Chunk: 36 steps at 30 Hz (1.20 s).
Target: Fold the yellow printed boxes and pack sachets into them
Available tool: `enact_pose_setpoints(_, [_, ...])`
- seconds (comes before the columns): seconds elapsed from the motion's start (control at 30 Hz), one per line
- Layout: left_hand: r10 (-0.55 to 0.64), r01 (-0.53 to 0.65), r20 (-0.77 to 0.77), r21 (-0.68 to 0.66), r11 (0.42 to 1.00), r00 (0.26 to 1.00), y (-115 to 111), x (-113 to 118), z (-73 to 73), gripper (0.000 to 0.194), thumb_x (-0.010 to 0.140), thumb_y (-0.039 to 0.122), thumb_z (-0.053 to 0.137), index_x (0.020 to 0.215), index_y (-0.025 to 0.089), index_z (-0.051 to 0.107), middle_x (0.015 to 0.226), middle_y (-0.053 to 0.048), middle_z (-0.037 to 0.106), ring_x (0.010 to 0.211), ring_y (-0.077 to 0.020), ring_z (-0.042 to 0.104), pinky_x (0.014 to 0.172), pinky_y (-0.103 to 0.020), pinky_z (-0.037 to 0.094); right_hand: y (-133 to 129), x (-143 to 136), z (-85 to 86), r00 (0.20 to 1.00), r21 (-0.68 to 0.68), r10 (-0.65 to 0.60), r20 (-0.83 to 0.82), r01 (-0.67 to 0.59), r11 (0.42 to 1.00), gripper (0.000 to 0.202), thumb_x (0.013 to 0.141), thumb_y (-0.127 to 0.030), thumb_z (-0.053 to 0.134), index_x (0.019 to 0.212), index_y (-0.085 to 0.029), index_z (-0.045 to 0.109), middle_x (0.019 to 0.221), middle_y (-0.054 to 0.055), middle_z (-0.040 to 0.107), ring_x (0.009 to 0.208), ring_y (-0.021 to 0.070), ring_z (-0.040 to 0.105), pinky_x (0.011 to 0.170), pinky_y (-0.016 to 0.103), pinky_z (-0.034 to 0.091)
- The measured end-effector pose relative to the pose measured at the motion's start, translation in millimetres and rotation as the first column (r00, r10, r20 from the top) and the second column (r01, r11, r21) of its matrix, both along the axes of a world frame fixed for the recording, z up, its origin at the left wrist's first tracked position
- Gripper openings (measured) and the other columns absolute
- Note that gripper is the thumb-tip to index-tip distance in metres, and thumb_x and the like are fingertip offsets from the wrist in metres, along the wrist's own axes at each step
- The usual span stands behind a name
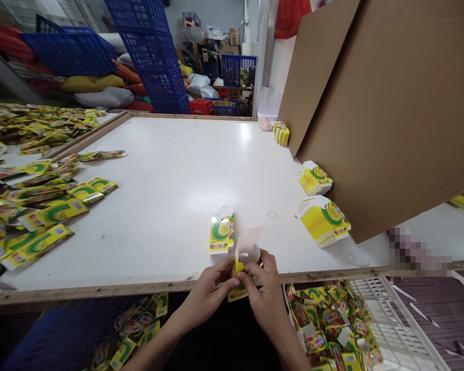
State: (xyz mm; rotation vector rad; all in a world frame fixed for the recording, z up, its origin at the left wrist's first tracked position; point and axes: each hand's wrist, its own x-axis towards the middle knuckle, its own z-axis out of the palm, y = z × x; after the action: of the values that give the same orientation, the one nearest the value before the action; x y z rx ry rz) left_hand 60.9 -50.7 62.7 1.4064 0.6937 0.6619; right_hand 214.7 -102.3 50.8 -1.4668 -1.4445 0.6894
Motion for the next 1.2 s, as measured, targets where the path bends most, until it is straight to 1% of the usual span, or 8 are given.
enact_pose_setpoints(0.17, [0.159, -0.145, 0.106, -0.126, 0.981, 0.982, -2, 4, -3.7, 0.035, 0.083, 0.024, 0.06, 0.118, 0.018, 0.062, 0.111, -0.009, 0.07, 0.099, -0.024, 0.064, 0.09, -0.035, 0.049, -2, -5, -11.0, 0.961, -0.009, -0.193, -0.197, 0.196, 0.981, 0.042, 0.09, -0.036, 0.056, 0.129, -0.022, 0.051, 0.116, 0.01, 0.062, 0.091, 0.0207, 0.06, 0.081, 0.034, 0.049])
enact_pose_setpoints(0.3, [0.21, -0.188, 0.12, -0.178, 0.966, 0.97, -2, 7, -6.0, 0.033, 0.082, 0.024, 0.062, 0.114, 0.017, 0.064, 0.105, -0.008, 0.072, 0.094, -0.023, 0.066, 0.086, -0.034, 0.051, -4, -4, -16.3, 0.967, -0.108, -0.129, -0.218, 0.108, 0.988, 0.025, 0.09, -0.039, 0.055, 0.101, -0.018, 0.063, 0.093, 0.008, 0.068, 0.084, 0.0209, 0.062, 0.074, 0.03, 0.05])
enact_pose_setpoints(0.43, [0.281, -0.27, 0.061, -0.143, 0.952, 0.958, -4, 13, -8.1, 0.027, 0.083, 0.028, 0.06, 0.107, 0.016, 0.066, 0.097, -0.006, 0.073, 0.082, -0.0204, 0.066, 0.077, -0.03, 0.052, -4, -6, -16.8, 0.966, -0.078, -0.195, -0.172, 0.184, 0.98, 0.025, 0.089, -0.041, 0.056, 0.077, -0.019, 0.061, 0.073, 0.003, 0.063, 0.066, 0.0175, 0.057, 0.06, 0.026, 0.046])
enact_pose_setpoints(0.57, [0.273, -0.262, 0.055, -0.157, 0.952, 0.96, -2, 13, -11.1, 0.024, 0.084, 0.031, 0.06, 0.102, 0.016, 0.065, 0.093, -0.007, 0.072, 0.081, -0.0206, 0.066, 0.077, -0.032, 0.053, -2, -6, -17.9, 0.948, -0.11, -0.171, -0.267, 0.146, 0.983, 0.022, 0.089, -0.04, 0.057, 0.086, -0.018, 0.063, 0.079, 0.004, 0.066, 0.073, 0.0192, 0.061, 0.065, 0.028, 0.049])
enact_pose_setpoints(0.67, [0.287, -0.281, 0.029, -0.14, 0.95, 0.957, -1, 8, -11.5, 0.038, 0.081, 0.028, 0.066, 0.116, 0.019, 0.053, 0.094, -0.006, 0.069, 0.084, -0.0205, 0.066, 0.077, -0.032, 0.053, -2, -2, -18.2, 0.902, -0.093, -0.164, -0.399, 0.139, 0.986, 0.023, 0.087, -0.037, 0.061, 0.101, -0.02, 0.059, 0.09, 0.006, 0.067, 0.082, 0.0203, 0.064, 0.071, 0.029, 0.052])
enact_pose_setpoints(0.9, [0.059, -0.045, 0.113, -0.123, 0.991, 0.992, 2, -6, 3.9, 0.057, 0.087, 0.026, 0.06, 0.139, 0.026, 0.036, 0.101, -0.006, 0.064, 0.089, -0.0179, 0.062, 0.082, -0.031, 0.049, -4, 13, -7.4, 0.841, -0.033, 0.065, -0.537, -0.099, 0.995, 0.047, 0.088, -0.034, 0.062, 0.132, -0.026, 0.048, 0.109, 0.007, 0.067, 0.094, 0.0199, 0.065, 0.083, 0.032, 0.053])
enact_pose_setpoints(1.07, [-0.105, 0.124, 0.118, -0.168, 0.978, 0.987, 6, -16, 7.9, 0.051, 0.085, 0.027, 0.064, 0.132, 0.024, 0.043, 0.099, -0.005, 0.062, 0.079, -0.0148, 0.059, 0.07, -0.027, 0.046, -7, 22, -0.6, 0.874, -0.123, 0.109, -0.473, -0.188, 0.974, 0.025, 0.088, -0.04, 0.061, 0.104, -0.022, 0.066, 0.084, 0.003, 0.068, 0.071, 0.0168, 0.062, 0.062, 0.025, 0.05])
enact_pose_setpoints(1.2, [-0.202, 0.224, 0.119, -0.212, 0.951, 0.972, 5, -19, 4.9, 0.035, 0.084, 0.027, 0.065, 0.113, 0.023, 0.046, 0.091, -0.001, 0.061, 0.074, -0.0125, 0.057, 0.066, -0.024, 0.043, -7, 24, 0.2, 0.931, -0.136, 0.138, -0.339, -0.193, 0.972, 0.03, 0.092, -0.043, 0.053, 0.083, -0.019, 0.068, 0.068, 0.001, 0.06, 0.058, 0.0135, 0.052, 0.054, 0.024, 0.042])
